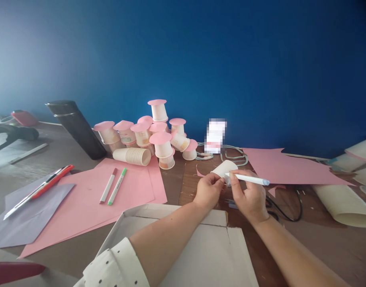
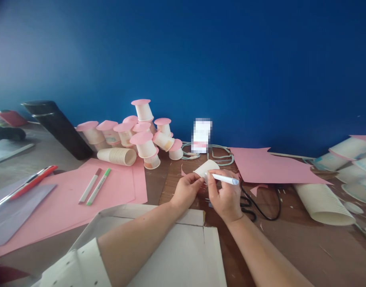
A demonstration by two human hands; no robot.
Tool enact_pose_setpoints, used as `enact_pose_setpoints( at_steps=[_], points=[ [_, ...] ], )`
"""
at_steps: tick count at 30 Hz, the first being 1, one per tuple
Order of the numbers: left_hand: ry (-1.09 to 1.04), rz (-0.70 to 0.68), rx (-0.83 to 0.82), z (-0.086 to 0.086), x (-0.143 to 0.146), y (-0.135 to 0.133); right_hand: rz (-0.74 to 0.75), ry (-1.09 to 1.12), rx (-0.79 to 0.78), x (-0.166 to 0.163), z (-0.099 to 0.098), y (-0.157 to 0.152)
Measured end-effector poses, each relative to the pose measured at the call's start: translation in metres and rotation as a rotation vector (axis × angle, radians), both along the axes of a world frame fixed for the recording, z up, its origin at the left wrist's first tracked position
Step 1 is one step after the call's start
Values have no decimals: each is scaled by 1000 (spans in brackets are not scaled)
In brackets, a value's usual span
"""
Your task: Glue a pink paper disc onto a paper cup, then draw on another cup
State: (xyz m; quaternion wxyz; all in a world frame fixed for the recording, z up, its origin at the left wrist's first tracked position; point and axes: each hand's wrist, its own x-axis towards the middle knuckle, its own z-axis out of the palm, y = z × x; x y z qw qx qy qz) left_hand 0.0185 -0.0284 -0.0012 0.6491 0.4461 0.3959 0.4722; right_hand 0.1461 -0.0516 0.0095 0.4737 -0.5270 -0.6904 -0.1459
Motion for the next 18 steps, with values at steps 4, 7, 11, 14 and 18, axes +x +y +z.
enact_pose_setpoints(
  at_steps=[4,7,11,14,18],
  points=[
    [-32,24,-19,-2,-1,3,25,6,-13,-2,2,-1],
    [-72,22,-20,0,-1,3,58,4,-24,-4,3,-2],
    [-74,11,-32,2,-2,2,60,1,-27,-4,2,-2],
    [-47,13,-6,1,-1,1,22,13,-8,-3,1,-1],
    [-7,27,28,-1,1,1,30,18,-13,-2,1,0]
  ],
)
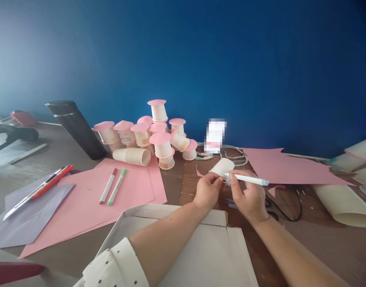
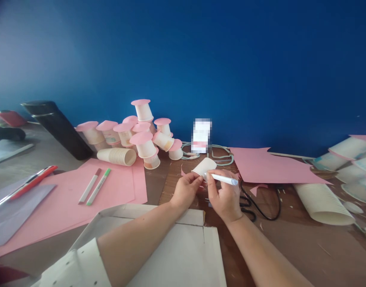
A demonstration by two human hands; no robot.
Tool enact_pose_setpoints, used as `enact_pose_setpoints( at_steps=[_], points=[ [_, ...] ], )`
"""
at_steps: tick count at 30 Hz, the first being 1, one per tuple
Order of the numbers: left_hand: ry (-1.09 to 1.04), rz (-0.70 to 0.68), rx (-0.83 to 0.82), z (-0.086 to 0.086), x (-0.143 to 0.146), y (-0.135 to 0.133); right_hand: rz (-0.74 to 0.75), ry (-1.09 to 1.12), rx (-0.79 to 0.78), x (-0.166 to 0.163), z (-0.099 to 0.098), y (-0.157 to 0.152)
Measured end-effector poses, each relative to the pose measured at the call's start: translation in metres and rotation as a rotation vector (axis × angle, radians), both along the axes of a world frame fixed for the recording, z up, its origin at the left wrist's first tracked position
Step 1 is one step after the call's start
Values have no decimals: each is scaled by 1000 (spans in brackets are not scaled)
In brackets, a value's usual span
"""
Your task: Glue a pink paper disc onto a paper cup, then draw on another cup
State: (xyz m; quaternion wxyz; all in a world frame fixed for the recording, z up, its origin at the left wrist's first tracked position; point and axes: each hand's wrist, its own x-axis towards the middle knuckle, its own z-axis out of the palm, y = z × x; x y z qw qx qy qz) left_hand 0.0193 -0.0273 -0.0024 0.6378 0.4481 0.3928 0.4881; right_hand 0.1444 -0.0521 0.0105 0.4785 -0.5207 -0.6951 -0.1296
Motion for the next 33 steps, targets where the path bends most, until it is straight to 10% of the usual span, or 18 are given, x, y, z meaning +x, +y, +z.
enact_pose_setpoints(
  at_steps=[33],
  points=[
    [136,19,81,-5,0,-1,27,-3,-12,0,3,-1]
  ],
)
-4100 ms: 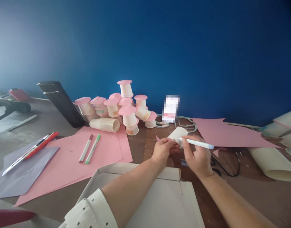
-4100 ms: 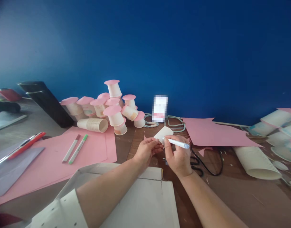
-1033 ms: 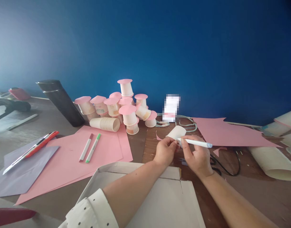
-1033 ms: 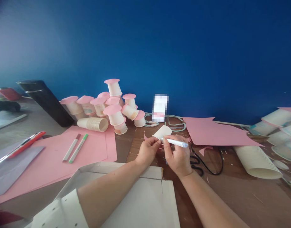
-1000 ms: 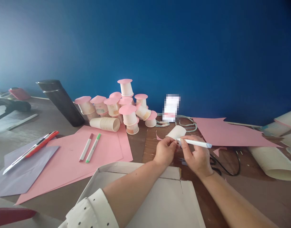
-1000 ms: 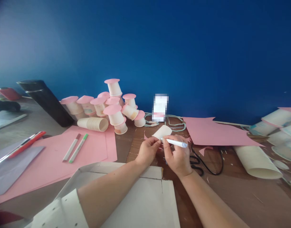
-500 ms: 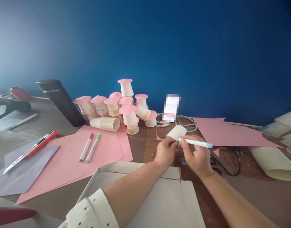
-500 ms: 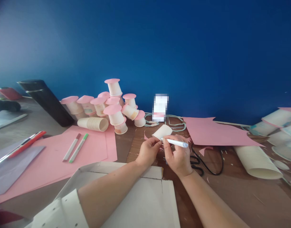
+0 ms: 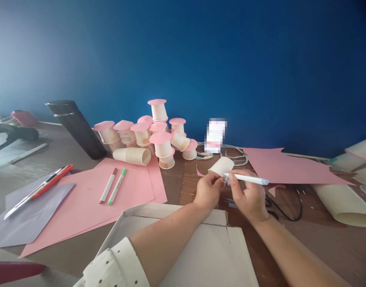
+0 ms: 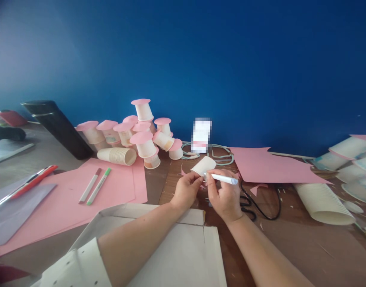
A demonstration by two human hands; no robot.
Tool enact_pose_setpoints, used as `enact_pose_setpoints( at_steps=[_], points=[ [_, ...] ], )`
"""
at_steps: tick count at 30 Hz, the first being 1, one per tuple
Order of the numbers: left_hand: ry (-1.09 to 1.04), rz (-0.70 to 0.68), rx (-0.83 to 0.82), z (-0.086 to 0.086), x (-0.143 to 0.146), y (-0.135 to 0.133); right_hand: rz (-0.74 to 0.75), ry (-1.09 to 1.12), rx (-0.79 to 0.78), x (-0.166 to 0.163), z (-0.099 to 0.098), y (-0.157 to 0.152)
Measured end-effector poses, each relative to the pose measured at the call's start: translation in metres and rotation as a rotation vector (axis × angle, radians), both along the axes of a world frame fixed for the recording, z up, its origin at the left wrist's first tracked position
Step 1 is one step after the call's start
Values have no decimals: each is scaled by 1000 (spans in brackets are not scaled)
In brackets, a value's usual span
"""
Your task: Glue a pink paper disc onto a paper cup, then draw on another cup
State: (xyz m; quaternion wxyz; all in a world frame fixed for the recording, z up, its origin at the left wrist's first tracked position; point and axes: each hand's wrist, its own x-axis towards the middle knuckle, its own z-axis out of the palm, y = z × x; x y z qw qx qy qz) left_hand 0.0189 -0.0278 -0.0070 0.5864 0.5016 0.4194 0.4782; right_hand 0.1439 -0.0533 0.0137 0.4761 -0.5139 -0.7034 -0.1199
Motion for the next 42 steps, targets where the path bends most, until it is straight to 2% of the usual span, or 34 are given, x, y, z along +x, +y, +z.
enact_pose_setpoints(
  at_steps=[7,13,19,25,30,36,42],
  points=[
    [29,-1,10,-1,-1,1,46,-8,-29,0,0,0],
    [-19,-7,13,-5,1,2,-17,21,1,0,0,0],
    [0,8,-12,0,0,1,49,-7,-20,-1,0,-1],
    [-47,-14,-13,2,0,-1,-8,25,0,-1,-1,0],
    [-3,8,-12,1,0,0,63,-9,-42,-3,1,-1],
    [-58,-2,-21,1,1,0,-44,22,23,0,-2,0],
    [-60,-18,-25,0,1,1,-18,16,-6,0,0,0]
  ],
)
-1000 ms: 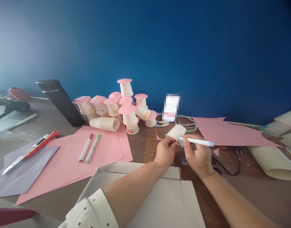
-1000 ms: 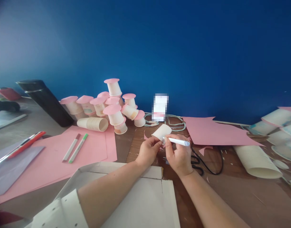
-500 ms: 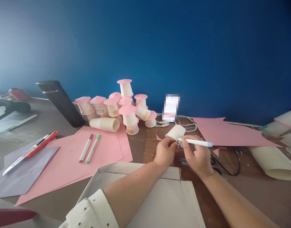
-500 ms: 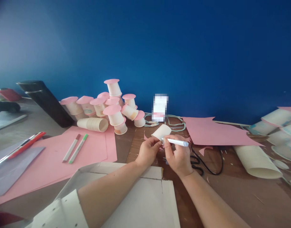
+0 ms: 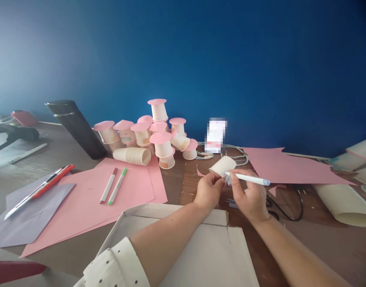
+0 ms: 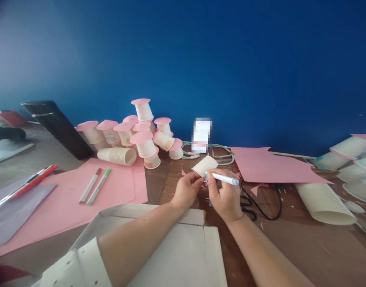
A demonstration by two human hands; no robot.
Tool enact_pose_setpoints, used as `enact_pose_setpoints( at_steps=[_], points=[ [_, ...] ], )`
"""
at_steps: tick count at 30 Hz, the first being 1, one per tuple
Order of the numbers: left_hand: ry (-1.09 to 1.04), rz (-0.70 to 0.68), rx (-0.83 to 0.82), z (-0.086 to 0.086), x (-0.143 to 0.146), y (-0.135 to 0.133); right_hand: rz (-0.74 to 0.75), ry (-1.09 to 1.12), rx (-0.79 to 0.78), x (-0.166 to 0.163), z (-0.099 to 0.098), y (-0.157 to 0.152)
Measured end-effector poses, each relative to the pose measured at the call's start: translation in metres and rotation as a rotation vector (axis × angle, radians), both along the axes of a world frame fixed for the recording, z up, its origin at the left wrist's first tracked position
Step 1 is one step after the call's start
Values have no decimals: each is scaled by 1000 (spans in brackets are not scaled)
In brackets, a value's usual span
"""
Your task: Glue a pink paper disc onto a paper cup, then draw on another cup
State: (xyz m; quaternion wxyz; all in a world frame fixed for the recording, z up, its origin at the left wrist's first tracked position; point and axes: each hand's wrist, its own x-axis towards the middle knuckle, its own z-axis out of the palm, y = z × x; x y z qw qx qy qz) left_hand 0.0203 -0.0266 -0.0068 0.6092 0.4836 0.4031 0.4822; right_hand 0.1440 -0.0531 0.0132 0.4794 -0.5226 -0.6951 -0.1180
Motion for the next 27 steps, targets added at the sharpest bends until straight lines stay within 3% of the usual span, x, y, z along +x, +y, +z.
enact_pose_setpoints(
  at_steps=[14,22,27],
  points=[
    [48,18,30,-4,1,0,-38,-13,22,0,-1,1],
    [-302,-57,-224,6,-5,3,-47,20,77,0,2,1],
    [-434,-78,-288,6,-7,4,-41,27,74,0,2,0]
  ],
)
